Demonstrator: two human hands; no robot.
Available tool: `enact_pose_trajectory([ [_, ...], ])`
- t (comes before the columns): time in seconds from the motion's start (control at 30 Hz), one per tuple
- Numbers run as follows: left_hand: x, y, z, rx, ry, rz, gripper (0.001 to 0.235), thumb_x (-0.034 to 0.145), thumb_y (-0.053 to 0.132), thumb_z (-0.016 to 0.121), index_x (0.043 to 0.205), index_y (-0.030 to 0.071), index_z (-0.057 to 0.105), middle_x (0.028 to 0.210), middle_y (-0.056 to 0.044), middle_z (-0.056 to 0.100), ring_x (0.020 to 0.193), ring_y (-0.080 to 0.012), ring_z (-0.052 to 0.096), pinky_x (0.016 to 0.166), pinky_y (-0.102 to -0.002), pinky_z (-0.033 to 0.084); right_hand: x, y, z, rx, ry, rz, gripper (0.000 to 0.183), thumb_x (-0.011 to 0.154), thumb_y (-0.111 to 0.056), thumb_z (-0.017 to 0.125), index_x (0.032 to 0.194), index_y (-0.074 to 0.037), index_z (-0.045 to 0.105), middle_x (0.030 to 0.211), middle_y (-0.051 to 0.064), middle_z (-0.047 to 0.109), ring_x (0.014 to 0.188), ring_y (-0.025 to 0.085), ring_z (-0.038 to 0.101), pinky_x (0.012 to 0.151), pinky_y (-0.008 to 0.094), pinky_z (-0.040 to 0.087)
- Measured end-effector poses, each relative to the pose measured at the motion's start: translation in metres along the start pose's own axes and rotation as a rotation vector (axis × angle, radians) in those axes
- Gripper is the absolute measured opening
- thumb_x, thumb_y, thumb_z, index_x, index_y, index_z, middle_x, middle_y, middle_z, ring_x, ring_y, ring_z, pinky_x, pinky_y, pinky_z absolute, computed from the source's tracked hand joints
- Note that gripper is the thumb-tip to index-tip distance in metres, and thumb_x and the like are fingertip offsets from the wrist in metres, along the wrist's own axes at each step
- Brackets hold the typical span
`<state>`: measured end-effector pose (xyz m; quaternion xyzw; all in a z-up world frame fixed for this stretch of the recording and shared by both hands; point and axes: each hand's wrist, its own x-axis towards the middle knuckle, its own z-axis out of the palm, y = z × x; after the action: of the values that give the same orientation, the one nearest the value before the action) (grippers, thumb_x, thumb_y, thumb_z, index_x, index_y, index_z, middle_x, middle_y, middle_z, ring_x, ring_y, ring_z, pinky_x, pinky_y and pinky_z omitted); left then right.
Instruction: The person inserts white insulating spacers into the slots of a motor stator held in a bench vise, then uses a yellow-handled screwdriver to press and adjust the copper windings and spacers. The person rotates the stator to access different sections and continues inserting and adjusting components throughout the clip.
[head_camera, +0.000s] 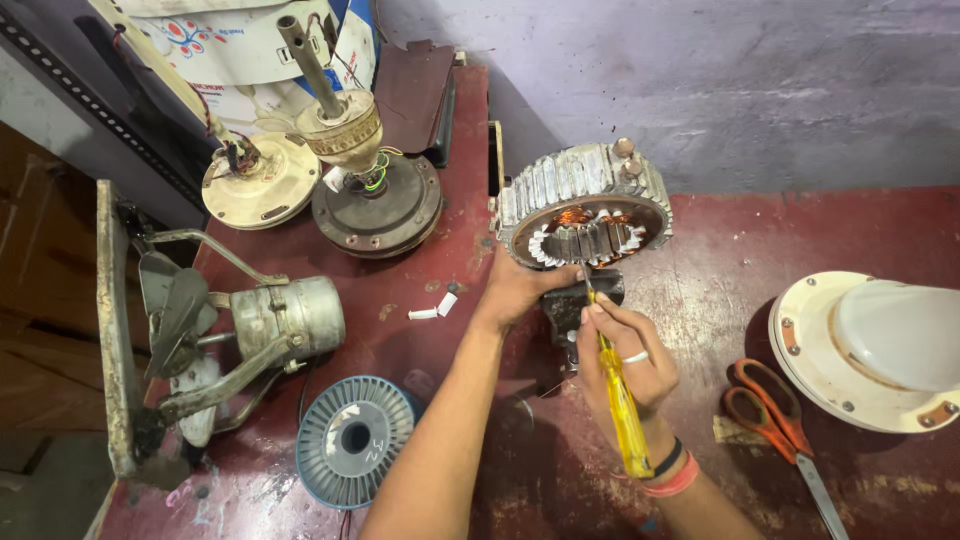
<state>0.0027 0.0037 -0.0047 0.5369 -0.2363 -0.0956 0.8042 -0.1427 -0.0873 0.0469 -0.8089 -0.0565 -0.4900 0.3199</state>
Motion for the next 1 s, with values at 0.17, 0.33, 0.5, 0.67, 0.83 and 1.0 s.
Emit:
enact_pose_trajectory([
  [0.17, 0.0, 0.003, 0.0, 0.02, -0.002, 0.011, 0.065, 0.071, -0.009, 0.085, 0.132, -0.002, 0.062, 0.124, -0.007, 0.069, 0.115, -0.0169, 0.064, 0.105, -0.034, 0.053, 0.007, 0.002, 0.007, 0.002, 0.003, -0.02, 0.014, 0.091, 0.011, 0.075, 0.104, 0.008, 0.07, 0.103, 0.021, 0.071, 0.095, 0.028, 0.076, 0.081, 0.032, 0.063],
  [0.33, -0.001, -0.001, -0.002, 0.026, -0.005, -0.045, 0.065, 0.072, -0.007, 0.085, 0.133, -0.001, 0.062, 0.124, -0.008, 0.07, 0.114, -0.0172, 0.065, 0.104, -0.034, 0.054, 0.014, 0.008, 0.008, 0.004, -0.052, -0.026, 0.012, 0.089, 0.009, 0.076, 0.098, 0.006, 0.069, 0.098, 0.021, 0.071, 0.095, 0.029, 0.076, 0.079, 0.034, 0.061],
  [0.5, 0.0, -0.007, 0.0, -0.003, 0.022, 0.023, 0.066, 0.071, -0.007, 0.085, 0.133, -0.001, 0.061, 0.124, -0.006, 0.068, 0.115, -0.0166, 0.064, 0.104, -0.034, 0.053, 0.019, 0.01, 0.005, 0.003, -0.093, -0.011, 0.013, 0.084, 0.008, 0.078, 0.094, 0.004, 0.07, 0.095, 0.02, 0.072, 0.091, 0.028, 0.077, 0.074, 0.032, 0.06],
  [0.67, 0.0, -0.005, -0.002, 0.007, 0.001, -0.005, 0.066, 0.069, -0.005, 0.086, 0.131, 0.0, 0.062, 0.123, -0.006, 0.07, 0.114, -0.0173, 0.065, 0.103, -0.035, 0.054, 0.019, -0.001, -0.007, 0.023, -0.109, -0.023, 0.016, 0.085, 0.009, 0.077, 0.099, 0.005, 0.071, 0.103, 0.021, 0.073, 0.09, 0.025, 0.075, 0.075, 0.031, 0.06],
  [0.83, 0.004, 0.004, -0.006, 0.148, -0.05, 0.034, 0.061, 0.07, 0.0, 0.09, 0.126, 0.0, 0.066, 0.122, -0.007, 0.07, 0.115, -0.0176, 0.065, 0.105, -0.035, 0.053, 0.018, -0.014, -0.036, 0.072, -0.128, -0.049, 0.014, 0.085, 0.01, 0.075, 0.097, 0.005, 0.072, 0.104, 0.02, 0.073, 0.087, 0.022, 0.076, 0.073, 0.026, 0.062],
  [1.0, 0.001, 0.009, -0.003, 0.087, -0.039, -0.011, 0.061, 0.067, 0.004, 0.092, 0.122, 0.003, 0.066, 0.119, -0.004, 0.07, 0.113, -0.0166, 0.065, 0.103, -0.035, 0.054, 0.028, -0.018, -0.052, 0.023, -0.096, -0.026, 0.01, 0.084, 0.012, 0.074, 0.091, 0.005, 0.071, 0.097, 0.017, 0.074, 0.079, 0.021, 0.075, 0.065, 0.025, 0.058],
])
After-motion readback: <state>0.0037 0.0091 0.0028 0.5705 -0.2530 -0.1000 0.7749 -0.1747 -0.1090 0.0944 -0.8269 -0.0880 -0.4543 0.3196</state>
